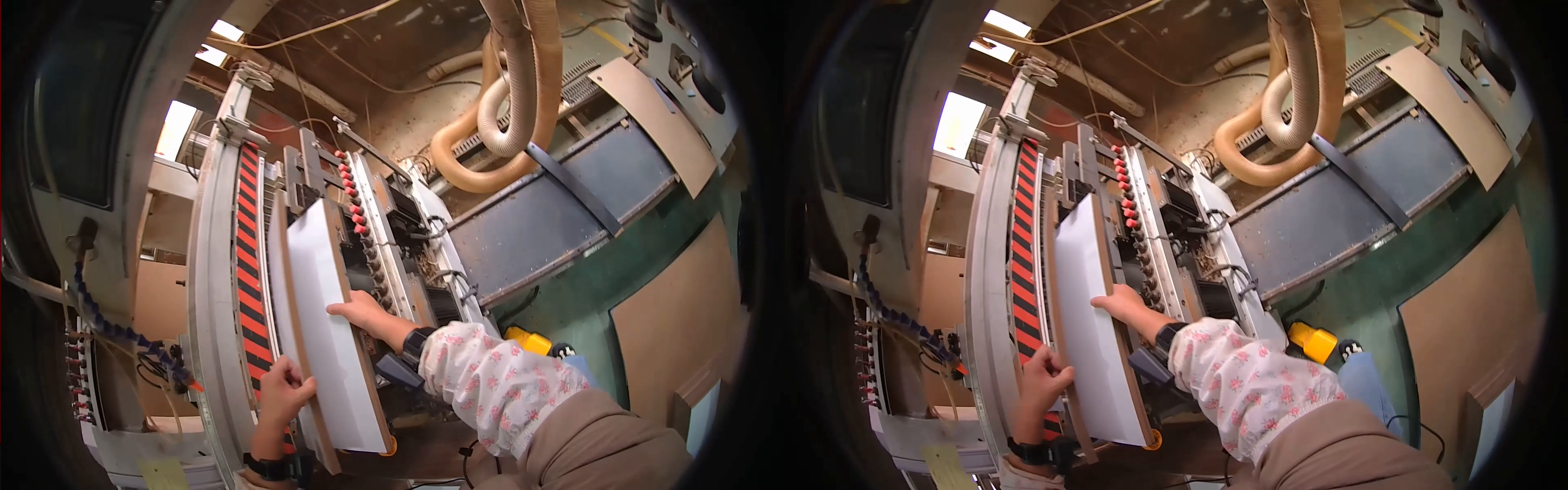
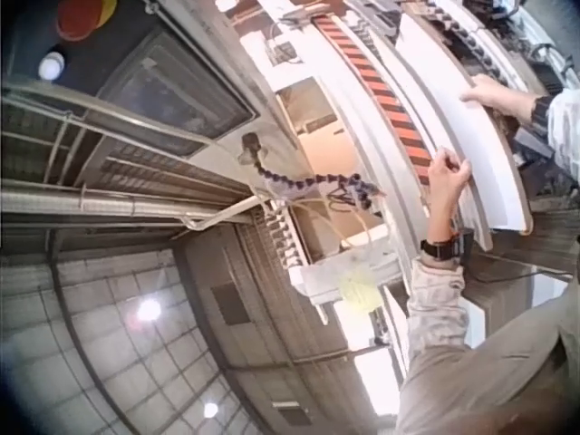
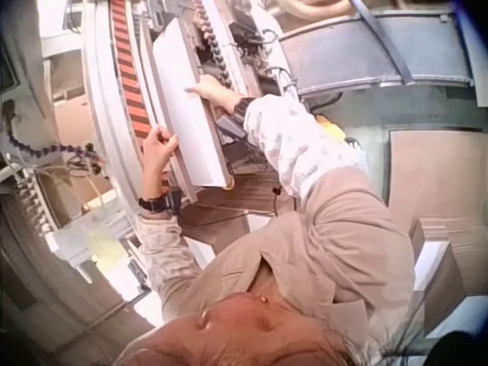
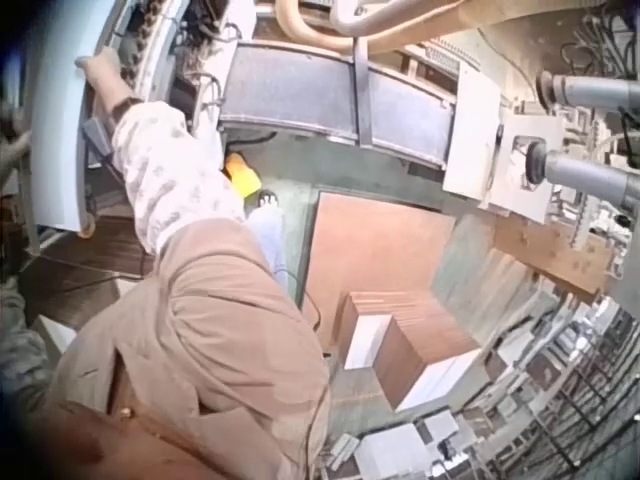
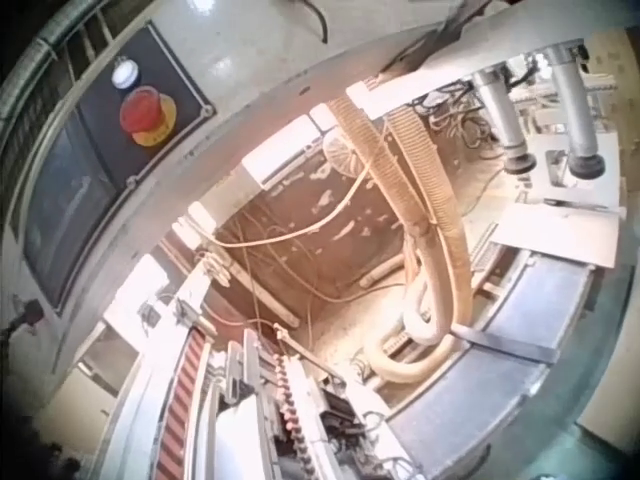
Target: Picking up wooden panels from a stack and feeding them into an automated edge banding machine, then placing processed panels onto another stack.
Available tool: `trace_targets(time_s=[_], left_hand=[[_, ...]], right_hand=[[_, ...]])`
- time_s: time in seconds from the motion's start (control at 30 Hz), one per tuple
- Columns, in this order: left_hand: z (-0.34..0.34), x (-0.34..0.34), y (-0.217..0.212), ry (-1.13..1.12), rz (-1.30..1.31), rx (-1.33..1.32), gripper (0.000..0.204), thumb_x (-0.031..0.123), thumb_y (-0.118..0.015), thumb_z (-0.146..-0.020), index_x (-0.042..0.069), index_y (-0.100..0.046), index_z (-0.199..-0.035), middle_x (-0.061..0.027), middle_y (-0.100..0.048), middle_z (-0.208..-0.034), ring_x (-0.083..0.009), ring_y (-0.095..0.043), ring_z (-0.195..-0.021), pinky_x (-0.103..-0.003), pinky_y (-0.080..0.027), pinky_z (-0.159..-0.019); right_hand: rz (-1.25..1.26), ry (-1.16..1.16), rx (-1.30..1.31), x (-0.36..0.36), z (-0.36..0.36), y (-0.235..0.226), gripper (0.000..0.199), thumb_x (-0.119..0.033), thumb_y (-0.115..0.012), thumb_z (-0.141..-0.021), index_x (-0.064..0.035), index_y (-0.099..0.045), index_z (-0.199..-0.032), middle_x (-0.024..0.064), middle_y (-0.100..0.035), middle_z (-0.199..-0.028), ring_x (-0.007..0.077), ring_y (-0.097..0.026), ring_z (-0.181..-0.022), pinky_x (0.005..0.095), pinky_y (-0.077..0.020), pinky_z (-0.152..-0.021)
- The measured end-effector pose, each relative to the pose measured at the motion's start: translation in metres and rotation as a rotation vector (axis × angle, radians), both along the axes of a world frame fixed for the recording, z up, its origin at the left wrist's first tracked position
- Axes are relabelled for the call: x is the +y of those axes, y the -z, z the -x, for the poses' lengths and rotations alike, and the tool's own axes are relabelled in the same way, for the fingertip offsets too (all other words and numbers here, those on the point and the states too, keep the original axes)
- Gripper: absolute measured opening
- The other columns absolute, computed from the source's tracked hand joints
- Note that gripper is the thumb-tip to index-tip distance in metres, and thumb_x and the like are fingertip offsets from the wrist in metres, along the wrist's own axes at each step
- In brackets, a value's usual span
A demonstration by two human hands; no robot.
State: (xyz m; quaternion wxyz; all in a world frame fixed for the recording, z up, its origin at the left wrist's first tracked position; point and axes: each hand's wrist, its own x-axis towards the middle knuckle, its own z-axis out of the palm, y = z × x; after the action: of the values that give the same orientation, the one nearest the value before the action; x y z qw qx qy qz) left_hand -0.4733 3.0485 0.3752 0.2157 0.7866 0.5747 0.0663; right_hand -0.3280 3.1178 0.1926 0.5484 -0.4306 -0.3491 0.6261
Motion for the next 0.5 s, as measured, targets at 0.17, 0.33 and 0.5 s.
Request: trace_targets(time_s=[0.17,0.33,0.5], left_hand=[[-0.001,0.001,0.01,0.005,0.001,0.018,0.028,0.016,-0.068,-0.063,0.004,-0.042,-0.063,-0.0022,-0.044,-0.051,-0.009,-0.043,-0.047,-0.025,-0.038,-0.045],[0.001,-0.002,0.039,0.123,-0.047,0.104,0.033,0.029,-0.068,-0.063,0.005,-0.045,-0.064,-0.0112,-0.049,-0.052,-0.0283,-0.051,-0.05,-0.035,-0.044,-0.05],[-0.008,-0.005,0.087,0.148,-0.053,0.213,0.035,0.037,-0.065,-0.063,0.006,-0.049,-0.069,-0.0132,-0.055,-0.058,-0.0329,-0.057,-0.059,-0.041,-0.046,-0.058]], right_hand=[[0.086,0.195,0.292,-0.057,-0.023,0.002,0.038,-0.02,-0.065,-0.074,0.0056,-0.058,-0.101,0.0116,-0.063,-0.089,0.0183,-0.06,-0.076,0.0297,-0.0474,-0.069],[0.135,0.303,0.484,-0.157,-0.104,0.016,0.033,-0.014,-0.063,-0.076,0.0065,-0.056,-0.102,0.0116,-0.062,-0.092,0.019,-0.06,-0.079,0.0304,-0.048,-0.072],[0.125,0.49,0.515,-0.242,-0.181,0.008,0.036,-0.008,-0.061,-0.075,0.004,-0.05,-0.107,0.0122,-0.059,-0.097,0.0229,-0.06,-0.084,0.0351,-0.0499,-0.075]])
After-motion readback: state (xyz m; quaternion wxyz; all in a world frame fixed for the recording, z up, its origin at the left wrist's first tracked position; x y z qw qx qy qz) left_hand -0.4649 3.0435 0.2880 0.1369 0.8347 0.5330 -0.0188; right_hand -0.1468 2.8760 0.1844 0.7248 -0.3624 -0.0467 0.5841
